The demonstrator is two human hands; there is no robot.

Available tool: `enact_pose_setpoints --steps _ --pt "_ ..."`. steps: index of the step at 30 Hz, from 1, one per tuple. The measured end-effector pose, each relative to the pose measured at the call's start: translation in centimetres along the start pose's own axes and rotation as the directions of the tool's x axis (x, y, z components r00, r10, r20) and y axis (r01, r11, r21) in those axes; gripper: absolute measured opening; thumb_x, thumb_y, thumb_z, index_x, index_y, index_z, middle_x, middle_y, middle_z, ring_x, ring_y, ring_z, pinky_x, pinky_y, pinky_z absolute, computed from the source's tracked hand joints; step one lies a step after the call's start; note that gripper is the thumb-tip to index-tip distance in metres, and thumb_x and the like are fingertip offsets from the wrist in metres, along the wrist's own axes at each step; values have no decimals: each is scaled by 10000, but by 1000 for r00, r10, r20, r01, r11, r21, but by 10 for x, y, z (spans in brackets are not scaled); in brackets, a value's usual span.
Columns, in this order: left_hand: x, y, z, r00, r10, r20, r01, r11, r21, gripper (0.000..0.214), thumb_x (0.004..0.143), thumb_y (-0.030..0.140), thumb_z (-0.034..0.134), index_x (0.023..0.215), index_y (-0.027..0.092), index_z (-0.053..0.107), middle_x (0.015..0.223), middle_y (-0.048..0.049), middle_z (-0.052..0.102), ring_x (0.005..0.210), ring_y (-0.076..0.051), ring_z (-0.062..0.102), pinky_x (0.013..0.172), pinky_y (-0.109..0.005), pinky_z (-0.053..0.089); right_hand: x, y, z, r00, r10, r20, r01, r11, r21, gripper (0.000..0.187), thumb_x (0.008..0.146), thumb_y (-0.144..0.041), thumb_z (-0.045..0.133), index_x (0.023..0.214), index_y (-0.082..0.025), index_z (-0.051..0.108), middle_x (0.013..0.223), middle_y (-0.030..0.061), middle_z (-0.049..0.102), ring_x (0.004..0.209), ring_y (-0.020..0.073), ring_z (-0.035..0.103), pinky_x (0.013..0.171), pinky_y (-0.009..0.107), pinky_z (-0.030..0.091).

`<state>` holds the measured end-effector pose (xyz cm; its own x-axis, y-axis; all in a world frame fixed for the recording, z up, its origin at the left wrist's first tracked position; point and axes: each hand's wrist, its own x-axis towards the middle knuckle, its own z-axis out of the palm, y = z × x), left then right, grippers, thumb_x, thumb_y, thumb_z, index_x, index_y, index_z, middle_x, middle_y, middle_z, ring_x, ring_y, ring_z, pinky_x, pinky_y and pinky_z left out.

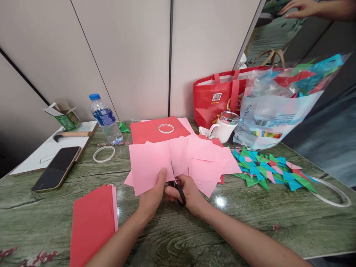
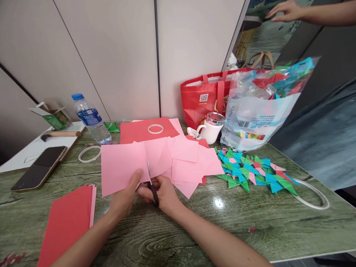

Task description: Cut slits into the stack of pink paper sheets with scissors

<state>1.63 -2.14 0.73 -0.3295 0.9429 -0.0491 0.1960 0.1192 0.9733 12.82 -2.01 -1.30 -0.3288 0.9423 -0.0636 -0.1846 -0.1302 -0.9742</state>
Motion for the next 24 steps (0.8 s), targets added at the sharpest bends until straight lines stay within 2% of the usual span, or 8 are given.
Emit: enact_pose_setpoints --steps 9,15,18,20,22,24 --pt "-1 2 0 1000 -10 -11 10 1000 11 316 666 504 545 765 208 592 811 -36 632 804 -200 565 781 -290 395 0 2 0 1000 20 -21 -20 1000 -6 305 574 -381 704 652 -156 515 455 -51 504 406 98 474 444 234 417" --pt "-3 4 -1 1000 -28 -8 28 999 15 315 658 506 549 721 200 584 772 -46 632 764 -206 570 776 -312 409 1 6 -1 1000 23 -17 -23 1000 7 340 574 -400 701 710 -146 520 407 -66 484 370 94 452 449 242 408" --pt "-1 2 -2 999 -43 -19 43 999 3 333 653 503 557 761 190 596 816 -55 637 798 -211 572 819 -333 397 1 3 -2 999 37 6 -37 999 20 344 587 -409 689 722 -146 514 423 -64 490 390 95 465 469 238 406" --pt "4 1 -3 995 -63 -79 61 997 -39 356 633 485 587 818 181 607 885 -67 638 856 -219 567 853 -351 382 0 -1 -3 996 51 73 -52 999 12 345 587 -388 695 759 -148 516 472 -54 519 439 95 489 474 219 391" --pt "12 1 -5 988 -78 -133 59 989 -135 373 607 450 626 845 162 615 925 -85 637 888 -223 564 843 -355 395 -2 -4 -4 977 69 201 -68 998 -11 347 583 -351 706 800 -154 522 521 -47 540 470 88 491 470 202 372" --pt "22 5 -8 983 47 -175 -105 934 -342 326 620 389 630 841 150 615 910 -77 641 863 -201 575 778 -326 434 -5 -6 -3 944 83 319 -76 997 -35 323 595 -329 699 810 -157 529 534 -44 547 456 81 482 455 199 363"
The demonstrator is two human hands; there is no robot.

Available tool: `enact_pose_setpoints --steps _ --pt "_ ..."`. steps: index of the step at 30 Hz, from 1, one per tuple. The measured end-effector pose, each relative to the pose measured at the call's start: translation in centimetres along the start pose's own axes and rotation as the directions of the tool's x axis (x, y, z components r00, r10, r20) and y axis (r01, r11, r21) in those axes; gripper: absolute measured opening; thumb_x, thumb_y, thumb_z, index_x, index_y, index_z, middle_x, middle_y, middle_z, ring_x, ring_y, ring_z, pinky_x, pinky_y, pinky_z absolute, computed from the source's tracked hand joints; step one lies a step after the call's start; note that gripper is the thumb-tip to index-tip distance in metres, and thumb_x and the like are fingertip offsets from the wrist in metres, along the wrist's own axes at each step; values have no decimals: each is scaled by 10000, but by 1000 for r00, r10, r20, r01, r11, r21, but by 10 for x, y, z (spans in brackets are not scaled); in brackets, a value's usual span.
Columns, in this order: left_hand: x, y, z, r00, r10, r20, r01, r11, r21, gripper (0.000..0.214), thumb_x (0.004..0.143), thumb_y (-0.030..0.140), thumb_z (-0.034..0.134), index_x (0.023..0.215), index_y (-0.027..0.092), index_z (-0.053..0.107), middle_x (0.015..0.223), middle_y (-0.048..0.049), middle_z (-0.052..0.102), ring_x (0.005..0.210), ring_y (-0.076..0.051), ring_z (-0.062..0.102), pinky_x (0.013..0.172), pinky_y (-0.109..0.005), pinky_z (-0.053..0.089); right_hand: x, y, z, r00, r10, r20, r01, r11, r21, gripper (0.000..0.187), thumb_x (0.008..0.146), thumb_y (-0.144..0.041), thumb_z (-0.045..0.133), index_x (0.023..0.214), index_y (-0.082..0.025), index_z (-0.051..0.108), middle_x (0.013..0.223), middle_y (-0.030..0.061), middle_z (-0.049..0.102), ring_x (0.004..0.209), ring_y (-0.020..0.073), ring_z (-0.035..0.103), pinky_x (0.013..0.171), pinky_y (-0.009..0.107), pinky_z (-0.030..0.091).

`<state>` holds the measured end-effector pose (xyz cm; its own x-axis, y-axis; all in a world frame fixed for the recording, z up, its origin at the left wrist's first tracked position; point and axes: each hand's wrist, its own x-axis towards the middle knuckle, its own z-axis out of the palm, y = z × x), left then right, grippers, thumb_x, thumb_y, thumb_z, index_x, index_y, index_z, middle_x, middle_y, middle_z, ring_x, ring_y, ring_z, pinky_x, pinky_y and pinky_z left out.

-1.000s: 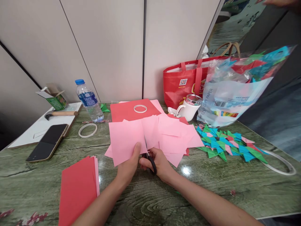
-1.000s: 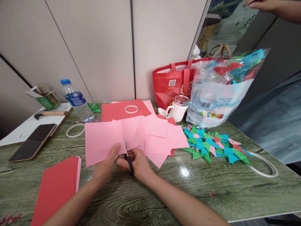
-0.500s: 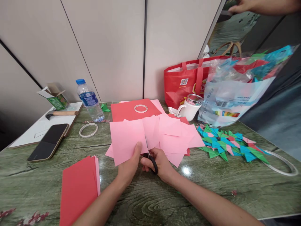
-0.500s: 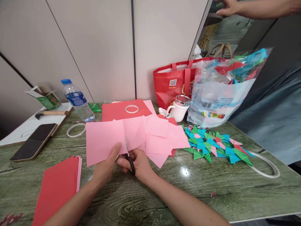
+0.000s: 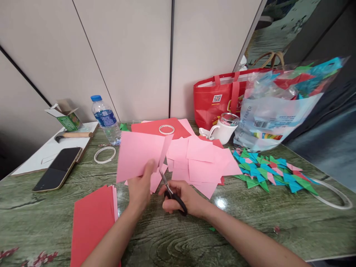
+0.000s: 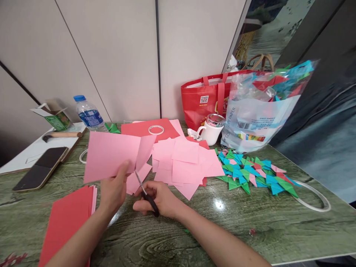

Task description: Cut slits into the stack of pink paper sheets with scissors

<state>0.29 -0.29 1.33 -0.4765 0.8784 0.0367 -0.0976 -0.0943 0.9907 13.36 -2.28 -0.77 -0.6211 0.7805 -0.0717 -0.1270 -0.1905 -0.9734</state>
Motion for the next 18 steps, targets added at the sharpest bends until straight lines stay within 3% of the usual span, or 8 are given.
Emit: enact_pose_setpoints --steps 2,4,5,7,9,11,13,18 --pt "9 6 0 999 26 -36 -31 988 -153 281 587 338 662 774 134 614 820 -62 650 765 -184 590 692 -309 456 -2 -1 2 999 -37 -5 37 999 -2 287 618 -330 676 799 -160 533 516 -43 545 419 81 475 433 205 363" --pt "14 11 0 1000 -17 -13 13 972 -233 251 544 297 689 705 124 608 734 -42 647 666 -154 582 642 -287 451 -2 -3 3 962 -170 -213 171 985 -11 257 632 -320 659 795 -170 528 498 -48 535 412 89 484 431 213 375" --pt "16 14 -1 999 -46 17 49 968 -245 244 531 285 696 686 121 603 697 -32 642 624 -138 571 613 -272 443 -1 -5 3 899 -250 -360 254 966 -37 239 641 -311 649 793 -177 522 495 -50 527 425 95 493 443 218 386" --pt "18 18 -5 988 -91 121 117 968 -223 236 533 274 695 682 124 590 603 -2 611 536 -106 532 529 -231 408 3 -8 -2 689 -376 -620 387 914 -124 191 687 -296 606 809 -188 506 515 -46 517 486 107 517 499 235 418" --pt "20 20 -10 952 -134 275 181 972 -152 238 563 277 678 728 139 575 512 37 551 447 -77 468 444 -192 344 7 -9 -9 514 -410 -753 437 881 -182 168 748 -305 542 856 -187 492 575 -27 533 561 118 537 578 260 442" --pt "22 23 -15 894 -182 409 231 970 -72 282 579 279 668 807 154 560 528 45 545 420 -68 441 412 -175 310 11 -9 -16 453 -388 -803 446 878 -173 212 761 -332 532 900 -179 483 636 -12 548 626 129 552 648 285 450" --pt "24 24 -19 844 -243 478 266 964 21 340 574 282 672 863 155 549 614 19 587 434 -76 461 407 -177 316 14 -6 -21 514 -334 -790 431 897 -98 268 760 -369 534 930 -169 480 688 7 571 645 133 553 661 293 452" --pt "24 26 -22 747 -298 595 277 952 129 323 610 291 663 879 144 562 660 -12 603 445 -74 478 397 -167 324 14 -2 -18 773 -176 -609 292 951 96 292 665 -344 654 862 -149 564 609 -24 541 529 95 478 504 216 395"
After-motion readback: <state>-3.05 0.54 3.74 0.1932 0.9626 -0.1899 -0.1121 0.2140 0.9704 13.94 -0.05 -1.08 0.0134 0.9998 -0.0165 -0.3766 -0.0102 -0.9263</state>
